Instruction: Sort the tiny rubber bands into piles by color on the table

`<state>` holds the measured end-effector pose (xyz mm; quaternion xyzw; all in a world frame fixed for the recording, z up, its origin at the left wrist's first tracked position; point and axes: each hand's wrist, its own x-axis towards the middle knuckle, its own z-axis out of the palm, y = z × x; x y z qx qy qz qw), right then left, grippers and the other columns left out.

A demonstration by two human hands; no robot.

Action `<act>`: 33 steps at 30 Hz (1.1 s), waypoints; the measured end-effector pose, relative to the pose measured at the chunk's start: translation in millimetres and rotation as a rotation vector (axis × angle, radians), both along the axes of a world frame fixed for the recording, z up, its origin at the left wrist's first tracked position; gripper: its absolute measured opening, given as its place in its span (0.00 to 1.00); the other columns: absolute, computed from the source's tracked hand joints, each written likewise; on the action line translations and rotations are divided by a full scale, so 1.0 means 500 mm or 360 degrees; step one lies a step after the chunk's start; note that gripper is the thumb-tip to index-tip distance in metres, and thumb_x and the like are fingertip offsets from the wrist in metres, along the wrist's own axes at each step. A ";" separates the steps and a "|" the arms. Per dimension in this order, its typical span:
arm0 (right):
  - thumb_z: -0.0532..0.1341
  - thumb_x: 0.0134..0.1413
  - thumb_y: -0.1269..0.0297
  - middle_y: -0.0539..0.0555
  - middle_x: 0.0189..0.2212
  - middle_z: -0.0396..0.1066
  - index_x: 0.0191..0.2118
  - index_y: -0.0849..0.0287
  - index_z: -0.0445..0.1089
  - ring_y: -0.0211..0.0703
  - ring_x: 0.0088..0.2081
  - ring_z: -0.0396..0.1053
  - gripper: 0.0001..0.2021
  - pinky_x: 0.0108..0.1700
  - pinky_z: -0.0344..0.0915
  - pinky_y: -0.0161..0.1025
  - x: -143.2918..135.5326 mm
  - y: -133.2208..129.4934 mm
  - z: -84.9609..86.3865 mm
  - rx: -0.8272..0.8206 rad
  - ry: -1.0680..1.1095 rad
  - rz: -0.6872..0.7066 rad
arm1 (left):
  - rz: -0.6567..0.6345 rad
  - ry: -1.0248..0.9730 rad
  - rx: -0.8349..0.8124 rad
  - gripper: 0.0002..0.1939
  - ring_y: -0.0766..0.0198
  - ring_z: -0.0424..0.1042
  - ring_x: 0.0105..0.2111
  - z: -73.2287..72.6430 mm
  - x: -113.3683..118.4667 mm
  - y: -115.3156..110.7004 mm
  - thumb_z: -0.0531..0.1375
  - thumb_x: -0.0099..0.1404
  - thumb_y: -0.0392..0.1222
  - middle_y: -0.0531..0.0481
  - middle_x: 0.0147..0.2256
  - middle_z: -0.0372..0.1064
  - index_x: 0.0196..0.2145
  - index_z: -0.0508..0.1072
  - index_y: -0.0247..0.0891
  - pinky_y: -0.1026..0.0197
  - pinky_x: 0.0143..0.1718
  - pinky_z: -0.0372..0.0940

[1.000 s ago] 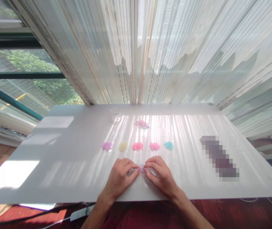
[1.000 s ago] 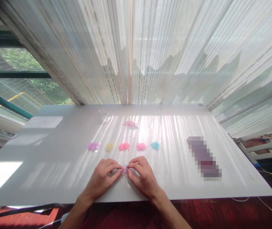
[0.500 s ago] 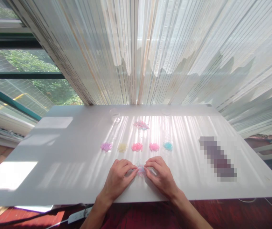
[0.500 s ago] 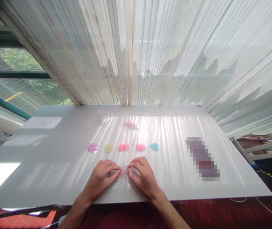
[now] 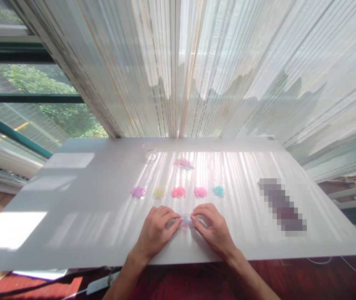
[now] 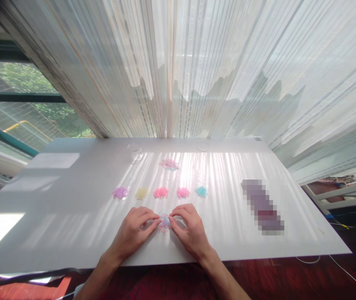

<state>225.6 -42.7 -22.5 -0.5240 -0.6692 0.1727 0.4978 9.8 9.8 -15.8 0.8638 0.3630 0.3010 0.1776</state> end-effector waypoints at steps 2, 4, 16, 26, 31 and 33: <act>0.64 0.64 0.70 0.55 0.37 0.76 0.40 0.53 0.76 0.47 0.40 0.76 0.04 0.42 0.77 0.44 0.003 0.000 0.001 -0.0008 -0.0001 -0.0011 | 0.0015 -0.0001 -0.0001 0.07 0.59 0.77 0.35 -0.001 0.005 0.004 0.61 0.74 0.40 0.50 0.34 0.78 0.39 0.79 0.41 0.55 0.38 0.64; 0.64 0.64 0.70 0.54 0.37 0.76 0.41 0.53 0.76 0.47 0.40 0.76 0.04 0.42 0.77 0.44 0.008 0.001 0.001 -0.0020 0.0000 -0.0030 | 0.0020 0.0002 -0.0006 0.06 0.58 0.77 0.35 -0.001 0.008 0.009 0.61 0.74 0.40 0.49 0.35 0.78 0.40 0.79 0.41 0.55 0.38 0.65; 0.65 0.65 0.63 0.55 0.37 0.77 0.39 0.54 0.77 0.48 0.41 0.76 0.04 0.41 0.74 0.42 0.022 -0.006 0.014 -0.0309 0.0205 -0.0065 | -0.0023 0.0120 -0.0103 0.13 0.57 0.76 0.40 -0.003 0.010 0.035 0.56 0.73 0.32 0.47 0.41 0.78 0.47 0.79 0.41 0.55 0.42 0.68; 0.65 0.66 0.57 0.54 0.37 0.78 0.38 0.53 0.78 0.47 0.41 0.76 0.08 0.42 0.72 0.40 0.020 -0.007 0.010 -0.0444 0.0346 -0.0067 | -0.0148 0.0034 -0.0145 0.15 0.58 0.77 0.40 -0.006 0.020 0.027 0.58 0.69 0.27 0.49 0.40 0.78 0.45 0.79 0.42 0.56 0.41 0.68; 0.65 0.65 0.55 0.54 0.37 0.78 0.38 0.53 0.78 0.47 0.41 0.76 0.09 0.42 0.72 0.40 0.016 -0.004 0.004 -0.0459 0.0387 -0.0058 | -0.0087 -0.0090 -0.0142 0.13 0.59 0.76 0.39 0.010 0.023 0.022 0.57 0.72 0.29 0.48 0.40 0.77 0.47 0.77 0.40 0.56 0.43 0.69; 0.65 0.65 0.55 0.54 0.37 0.78 0.38 0.53 0.78 0.46 0.40 0.76 0.09 0.42 0.72 0.40 0.013 -0.002 0.004 -0.0451 0.0404 -0.0052 | -0.0074 -0.0161 -0.0153 0.10 0.62 0.74 0.34 0.019 0.026 0.018 0.58 0.73 0.32 0.49 0.39 0.77 0.48 0.76 0.40 0.58 0.41 0.69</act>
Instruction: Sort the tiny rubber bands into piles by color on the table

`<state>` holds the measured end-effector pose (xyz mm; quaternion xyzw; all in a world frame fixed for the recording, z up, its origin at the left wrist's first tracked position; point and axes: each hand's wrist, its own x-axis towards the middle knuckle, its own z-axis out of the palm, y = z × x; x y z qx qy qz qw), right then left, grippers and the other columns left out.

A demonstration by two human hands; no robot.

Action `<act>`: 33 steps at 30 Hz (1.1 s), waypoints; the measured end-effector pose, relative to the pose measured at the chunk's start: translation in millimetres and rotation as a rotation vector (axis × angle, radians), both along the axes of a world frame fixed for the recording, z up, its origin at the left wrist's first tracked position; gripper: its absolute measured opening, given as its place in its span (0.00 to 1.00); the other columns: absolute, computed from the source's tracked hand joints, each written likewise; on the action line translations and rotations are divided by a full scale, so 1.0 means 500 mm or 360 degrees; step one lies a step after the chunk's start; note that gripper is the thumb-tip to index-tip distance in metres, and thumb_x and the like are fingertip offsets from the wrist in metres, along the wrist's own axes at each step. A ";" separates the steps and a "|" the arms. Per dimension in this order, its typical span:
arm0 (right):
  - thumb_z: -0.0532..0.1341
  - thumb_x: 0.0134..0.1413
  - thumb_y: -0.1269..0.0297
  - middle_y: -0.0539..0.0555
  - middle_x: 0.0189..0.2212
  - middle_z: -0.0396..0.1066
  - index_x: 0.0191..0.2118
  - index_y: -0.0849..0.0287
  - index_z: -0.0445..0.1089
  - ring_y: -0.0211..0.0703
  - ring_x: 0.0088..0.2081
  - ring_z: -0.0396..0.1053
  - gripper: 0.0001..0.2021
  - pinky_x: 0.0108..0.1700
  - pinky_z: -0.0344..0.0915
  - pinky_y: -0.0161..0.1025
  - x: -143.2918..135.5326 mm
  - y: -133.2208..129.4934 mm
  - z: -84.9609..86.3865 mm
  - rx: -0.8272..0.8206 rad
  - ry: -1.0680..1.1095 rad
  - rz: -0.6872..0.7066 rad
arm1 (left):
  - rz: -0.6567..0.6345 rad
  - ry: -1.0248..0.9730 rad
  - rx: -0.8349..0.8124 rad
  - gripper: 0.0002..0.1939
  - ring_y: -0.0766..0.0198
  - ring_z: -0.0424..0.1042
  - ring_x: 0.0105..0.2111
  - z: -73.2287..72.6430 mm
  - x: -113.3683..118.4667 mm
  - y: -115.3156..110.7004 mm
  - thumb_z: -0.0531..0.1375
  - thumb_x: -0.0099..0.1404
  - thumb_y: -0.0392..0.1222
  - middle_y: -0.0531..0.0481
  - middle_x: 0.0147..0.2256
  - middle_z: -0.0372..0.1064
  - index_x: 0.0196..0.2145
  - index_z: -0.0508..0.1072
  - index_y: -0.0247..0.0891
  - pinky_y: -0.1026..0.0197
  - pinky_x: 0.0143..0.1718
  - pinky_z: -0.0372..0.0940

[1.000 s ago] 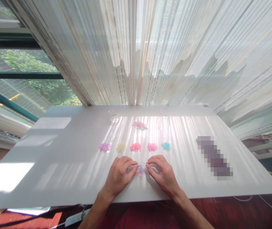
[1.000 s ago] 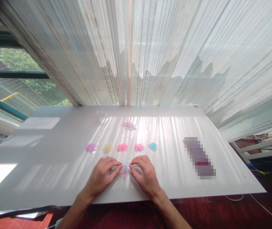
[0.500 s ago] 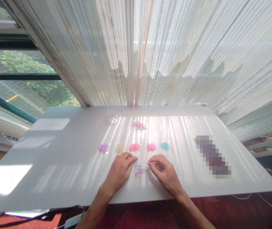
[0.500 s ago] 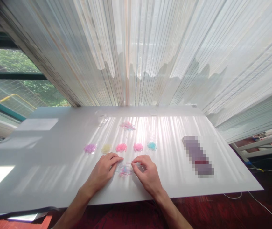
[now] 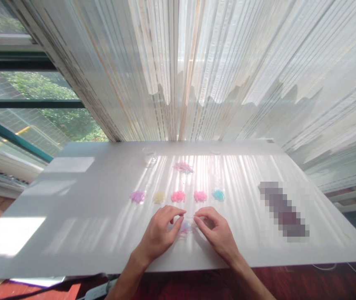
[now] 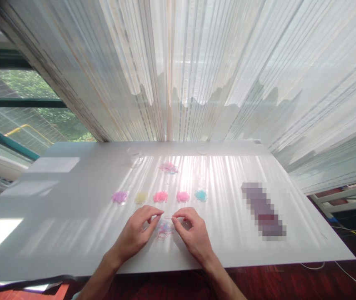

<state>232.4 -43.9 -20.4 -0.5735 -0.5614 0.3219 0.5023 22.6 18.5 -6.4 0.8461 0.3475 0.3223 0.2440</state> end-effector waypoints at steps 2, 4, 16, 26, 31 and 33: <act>0.65 0.65 0.55 0.53 0.37 0.78 0.38 0.53 0.79 0.46 0.40 0.76 0.09 0.42 0.72 0.40 -0.002 0.001 0.001 0.0004 0.0009 0.0006 | -0.0016 -0.0092 0.0003 0.09 0.64 0.71 0.30 0.006 0.003 -0.005 0.60 0.73 0.35 0.50 0.38 0.78 0.49 0.76 0.41 0.59 0.39 0.69; 0.65 0.65 0.56 0.53 0.37 0.78 0.38 0.53 0.78 0.45 0.40 0.76 0.08 0.43 0.72 0.39 -0.004 0.001 0.003 0.0000 0.0009 0.0013 | -0.0036 -0.0168 0.0029 0.09 0.65 0.70 0.29 0.007 0.005 -0.008 0.63 0.73 0.37 0.51 0.38 0.79 0.49 0.76 0.41 0.60 0.38 0.69; 0.65 0.65 0.62 0.53 0.39 0.79 0.43 0.53 0.79 0.45 0.41 0.77 0.05 0.42 0.74 0.38 -0.004 -0.010 0.011 0.0110 -0.0056 0.0055 | -0.0032 -0.0296 -0.0030 0.04 0.67 0.69 0.26 0.004 0.010 -0.012 0.64 0.73 0.38 0.51 0.34 0.79 0.43 0.79 0.40 0.63 0.31 0.68; 0.67 0.64 0.67 0.52 0.35 0.78 0.43 0.53 0.78 0.44 0.37 0.75 0.03 0.40 0.75 0.39 -0.010 -0.011 0.018 0.0428 -0.0213 0.0055 | -0.0018 -0.0368 -0.0085 0.03 0.68 0.69 0.26 0.006 0.007 -0.019 0.65 0.71 0.37 0.51 0.33 0.79 0.42 0.79 0.40 0.65 0.30 0.69; 0.66 0.65 0.66 0.53 0.32 0.78 0.40 0.53 0.78 0.45 0.36 0.76 0.02 0.39 0.75 0.41 -0.012 -0.010 0.025 0.0430 -0.0205 0.0034 | -0.0017 -0.0361 -0.0073 0.03 0.67 0.68 0.25 0.009 0.006 -0.021 0.64 0.72 0.38 0.50 0.32 0.78 0.42 0.79 0.40 0.64 0.30 0.69; 0.66 0.65 0.66 0.53 0.32 0.78 0.39 0.53 0.78 0.46 0.36 0.76 0.02 0.38 0.75 0.42 -0.012 -0.011 0.026 0.0419 -0.0205 0.0030 | -0.0018 -0.0361 -0.0068 0.04 0.67 0.68 0.25 0.009 0.006 -0.021 0.64 0.72 0.38 0.50 0.32 0.78 0.42 0.79 0.40 0.64 0.30 0.69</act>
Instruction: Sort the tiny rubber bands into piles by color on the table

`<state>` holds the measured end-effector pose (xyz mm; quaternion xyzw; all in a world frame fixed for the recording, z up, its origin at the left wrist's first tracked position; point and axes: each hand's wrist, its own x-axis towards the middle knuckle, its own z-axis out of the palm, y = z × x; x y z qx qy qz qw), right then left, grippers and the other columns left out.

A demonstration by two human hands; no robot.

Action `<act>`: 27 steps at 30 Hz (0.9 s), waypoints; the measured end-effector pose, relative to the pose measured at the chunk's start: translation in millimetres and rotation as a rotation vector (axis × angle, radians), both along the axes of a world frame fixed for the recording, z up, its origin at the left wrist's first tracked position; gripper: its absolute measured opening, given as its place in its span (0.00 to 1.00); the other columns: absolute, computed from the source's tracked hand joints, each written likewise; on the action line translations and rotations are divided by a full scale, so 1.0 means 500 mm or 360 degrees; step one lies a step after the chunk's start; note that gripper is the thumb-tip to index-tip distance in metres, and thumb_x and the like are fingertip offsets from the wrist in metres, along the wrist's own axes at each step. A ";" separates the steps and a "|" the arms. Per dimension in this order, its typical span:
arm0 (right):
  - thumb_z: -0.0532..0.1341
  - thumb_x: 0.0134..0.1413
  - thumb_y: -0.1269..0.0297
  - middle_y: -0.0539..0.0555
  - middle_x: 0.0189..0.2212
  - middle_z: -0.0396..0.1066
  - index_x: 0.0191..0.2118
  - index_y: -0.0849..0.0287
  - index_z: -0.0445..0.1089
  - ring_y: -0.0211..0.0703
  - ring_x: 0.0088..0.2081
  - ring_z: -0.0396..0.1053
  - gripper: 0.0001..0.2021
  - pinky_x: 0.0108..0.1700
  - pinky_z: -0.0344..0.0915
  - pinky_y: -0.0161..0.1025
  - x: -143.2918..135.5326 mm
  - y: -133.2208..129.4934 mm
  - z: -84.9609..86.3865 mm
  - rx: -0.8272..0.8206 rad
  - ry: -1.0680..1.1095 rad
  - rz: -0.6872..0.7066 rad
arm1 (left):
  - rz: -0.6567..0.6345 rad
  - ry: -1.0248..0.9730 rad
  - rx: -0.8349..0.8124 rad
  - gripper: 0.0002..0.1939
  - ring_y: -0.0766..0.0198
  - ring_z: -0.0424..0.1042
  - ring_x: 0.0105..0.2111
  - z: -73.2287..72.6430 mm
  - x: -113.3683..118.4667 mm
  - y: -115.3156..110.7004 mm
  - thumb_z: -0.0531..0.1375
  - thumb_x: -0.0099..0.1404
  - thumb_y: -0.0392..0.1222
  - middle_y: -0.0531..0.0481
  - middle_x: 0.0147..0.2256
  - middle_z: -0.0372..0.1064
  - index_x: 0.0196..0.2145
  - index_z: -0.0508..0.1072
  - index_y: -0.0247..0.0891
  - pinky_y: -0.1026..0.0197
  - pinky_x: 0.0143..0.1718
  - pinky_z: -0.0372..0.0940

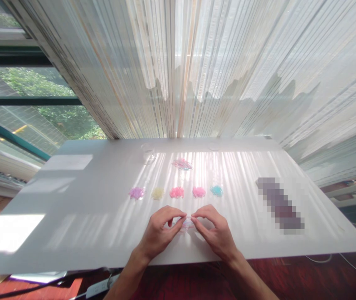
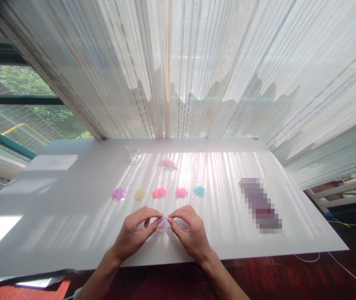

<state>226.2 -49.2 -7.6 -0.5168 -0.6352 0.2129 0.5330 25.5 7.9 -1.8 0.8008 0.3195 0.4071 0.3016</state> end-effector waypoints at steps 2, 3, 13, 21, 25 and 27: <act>0.66 0.65 0.66 0.53 0.32 0.78 0.39 0.53 0.78 0.46 0.36 0.76 0.03 0.38 0.75 0.42 0.000 0.000 0.000 0.0004 -0.0003 -0.0001 | 0.0000 -0.0002 0.0004 0.03 0.67 0.68 0.26 0.000 0.000 0.000 0.64 0.72 0.37 0.50 0.32 0.78 0.42 0.79 0.40 0.64 0.30 0.69; 0.66 0.65 0.66 0.53 0.32 0.78 0.39 0.53 0.78 0.46 0.36 0.75 0.03 0.38 0.75 0.42 0.000 0.000 0.000 0.0008 -0.0002 -0.0001 | 0.0002 -0.0004 0.0007 0.03 0.67 0.68 0.26 0.000 0.000 -0.001 0.64 0.71 0.37 0.50 0.32 0.78 0.42 0.79 0.40 0.64 0.30 0.69; 0.66 0.64 0.68 0.53 0.33 0.78 0.40 0.53 0.79 0.45 0.37 0.75 0.04 0.39 0.75 0.42 -0.003 0.008 0.006 0.0037 0.0036 0.0039 | 0.0051 -0.0002 0.0041 0.04 0.68 0.68 0.26 0.007 -0.001 0.001 0.66 0.70 0.38 0.51 0.33 0.78 0.43 0.79 0.39 0.65 0.31 0.69; 0.65 0.65 0.64 0.54 0.32 0.78 0.40 0.53 0.79 0.47 0.36 0.75 0.04 0.39 0.76 0.43 0.000 0.007 0.002 -0.0013 0.0036 0.0036 | 0.0050 0.0039 0.0098 0.03 0.67 0.68 0.25 0.004 0.001 0.005 0.65 0.71 0.39 0.51 0.30 0.79 0.40 0.80 0.39 0.63 0.31 0.68; 0.66 0.65 0.65 0.54 0.33 0.78 0.41 0.53 0.79 0.46 0.37 0.75 0.03 0.39 0.76 0.43 0.000 0.009 0.001 -0.0005 0.0039 0.0045 | 0.0060 0.0045 0.0105 0.03 0.67 0.67 0.24 0.009 0.004 0.006 0.64 0.71 0.38 0.52 0.30 0.78 0.39 0.79 0.40 0.63 0.30 0.68; 0.66 0.64 0.65 0.54 0.33 0.78 0.41 0.53 0.79 0.46 0.37 0.75 0.03 0.39 0.76 0.43 0.002 0.010 0.000 -0.0029 0.0042 0.0036 | 0.0066 0.0054 0.0109 0.03 0.67 0.67 0.24 0.011 0.004 0.007 0.64 0.71 0.38 0.52 0.29 0.78 0.38 0.79 0.40 0.63 0.30 0.68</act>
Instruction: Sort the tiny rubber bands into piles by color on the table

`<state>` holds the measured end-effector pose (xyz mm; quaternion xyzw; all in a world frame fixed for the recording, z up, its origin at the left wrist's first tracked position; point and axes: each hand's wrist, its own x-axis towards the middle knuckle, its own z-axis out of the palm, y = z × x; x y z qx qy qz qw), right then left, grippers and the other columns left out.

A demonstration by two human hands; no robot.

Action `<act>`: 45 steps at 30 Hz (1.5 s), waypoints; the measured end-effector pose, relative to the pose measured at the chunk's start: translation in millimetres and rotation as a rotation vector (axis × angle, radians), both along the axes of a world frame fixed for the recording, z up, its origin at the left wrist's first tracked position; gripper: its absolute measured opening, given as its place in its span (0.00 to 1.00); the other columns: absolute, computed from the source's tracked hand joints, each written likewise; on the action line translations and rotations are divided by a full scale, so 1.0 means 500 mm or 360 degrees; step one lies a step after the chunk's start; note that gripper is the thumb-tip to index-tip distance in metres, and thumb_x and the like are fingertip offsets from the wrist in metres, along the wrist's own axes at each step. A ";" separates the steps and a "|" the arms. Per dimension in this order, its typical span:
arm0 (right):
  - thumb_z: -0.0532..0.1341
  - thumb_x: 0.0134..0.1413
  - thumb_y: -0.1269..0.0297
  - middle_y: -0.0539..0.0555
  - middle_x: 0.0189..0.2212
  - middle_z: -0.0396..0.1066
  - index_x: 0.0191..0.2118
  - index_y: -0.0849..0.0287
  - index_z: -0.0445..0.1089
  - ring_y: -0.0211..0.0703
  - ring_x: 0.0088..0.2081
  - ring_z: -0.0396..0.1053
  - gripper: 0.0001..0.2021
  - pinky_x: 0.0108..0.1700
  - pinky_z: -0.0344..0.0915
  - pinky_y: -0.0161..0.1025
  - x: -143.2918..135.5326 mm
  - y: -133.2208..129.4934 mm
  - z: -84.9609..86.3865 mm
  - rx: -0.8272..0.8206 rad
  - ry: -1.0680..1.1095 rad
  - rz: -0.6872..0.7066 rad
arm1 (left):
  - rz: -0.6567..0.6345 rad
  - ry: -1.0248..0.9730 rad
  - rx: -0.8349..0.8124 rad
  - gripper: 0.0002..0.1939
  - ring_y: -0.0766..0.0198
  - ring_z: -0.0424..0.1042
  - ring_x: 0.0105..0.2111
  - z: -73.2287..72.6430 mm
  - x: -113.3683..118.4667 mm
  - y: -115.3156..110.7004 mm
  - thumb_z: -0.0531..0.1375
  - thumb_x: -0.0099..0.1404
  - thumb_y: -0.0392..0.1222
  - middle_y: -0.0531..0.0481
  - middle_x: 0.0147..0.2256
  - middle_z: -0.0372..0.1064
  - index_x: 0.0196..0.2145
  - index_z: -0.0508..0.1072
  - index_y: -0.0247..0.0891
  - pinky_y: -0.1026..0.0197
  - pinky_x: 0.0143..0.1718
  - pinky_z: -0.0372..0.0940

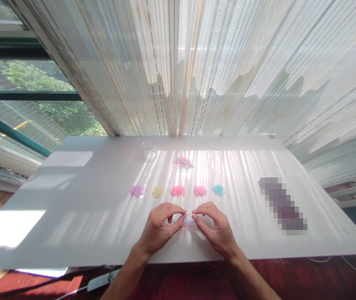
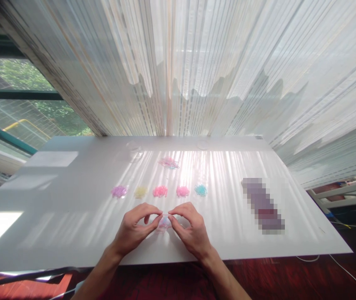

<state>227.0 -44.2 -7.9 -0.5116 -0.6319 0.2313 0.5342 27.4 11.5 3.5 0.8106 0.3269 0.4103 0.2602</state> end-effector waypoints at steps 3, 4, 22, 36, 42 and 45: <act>0.66 0.64 0.64 0.54 0.33 0.77 0.41 0.53 0.79 0.46 0.36 0.75 0.03 0.39 0.75 0.43 0.004 0.001 -0.002 -0.0052 -0.0007 -0.0027 | 0.0043 0.0005 0.0024 0.03 0.67 0.68 0.24 0.000 -0.004 0.006 0.64 0.70 0.38 0.52 0.30 0.78 0.38 0.79 0.40 0.64 0.30 0.69; 0.66 0.64 0.65 0.54 0.33 0.77 0.41 0.53 0.79 0.46 0.35 0.75 0.03 0.38 0.75 0.42 0.005 0.002 -0.003 -0.0063 -0.0013 -0.0033 | 0.0076 0.0000 0.0041 0.02 0.68 0.68 0.24 -0.001 -0.006 0.011 0.64 0.70 0.37 0.52 0.30 0.78 0.39 0.79 0.40 0.64 0.30 0.69; 0.63 0.66 0.66 0.55 0.34 0.77 0.41 0.53 0.77 0.46 0.37 0.75 0.05 0.38 0.74 0.41 0.010 0.004 -0.027 -0.0107 -0.0053 -0.0017 | 0.0408 0.0314 0.0464 0.08 0.63 0.75 0.28 -0.013 0.002 0.067 0.60 0.72 0.32 0.50 0.35 0.82 0.40 0.79 0.39 0.59 0.32 0.65; 0.61 0.67 0.71 0.53 0.34 0.76 0.42 0.52 0.76 0.46 0.38 0.74 0.07 0.39 0.73 0.41 0.010 0.003 -0.031 -0.0033 -0.0163 0.0028 | 0.0502 0.0524 0.0417 0.12 0.63 0.75 0.30 -0.046 0.014 0.081 0.58 0.76 0.38 0.50 0.32 0.78 0.39 0.82 0.41 0.61 0.33 0.65; 0.61 0.67 0.71 0.53 0.34 0.76 0.42 0.53 0.75 0.45 0.37 0.74 0.07 0.39 0.72 0.40 0.010 0.003 -0.033 -0.0012 -0.0181 0.0033 | 0.0500 0.0546 0.0391 0.13 0.63 0.74 0.29 -0.045 0.010 0.076 0.57 0.77 0.40 0.50 0.32 0.77 0.40 0.82 0.41 0.61 0.32 0.65; 0.61 0.67 0.72 0.53 0.34 0.75 0.43 0.53 0.75 0.45 0.37 0.74 0.07 0.38 0.72 0.39 0.011 0.002 -0.032 -0.0004 -0.0184 0.0036 | 0.0509 0.0537 0.0386 0.14 0.64 0.73 0.27 -0.036 0.000 0.067 0.55 0.78 0.40 0.50 0.33 0.77 0.42 0.82 0.39 0.62 0.30 0.64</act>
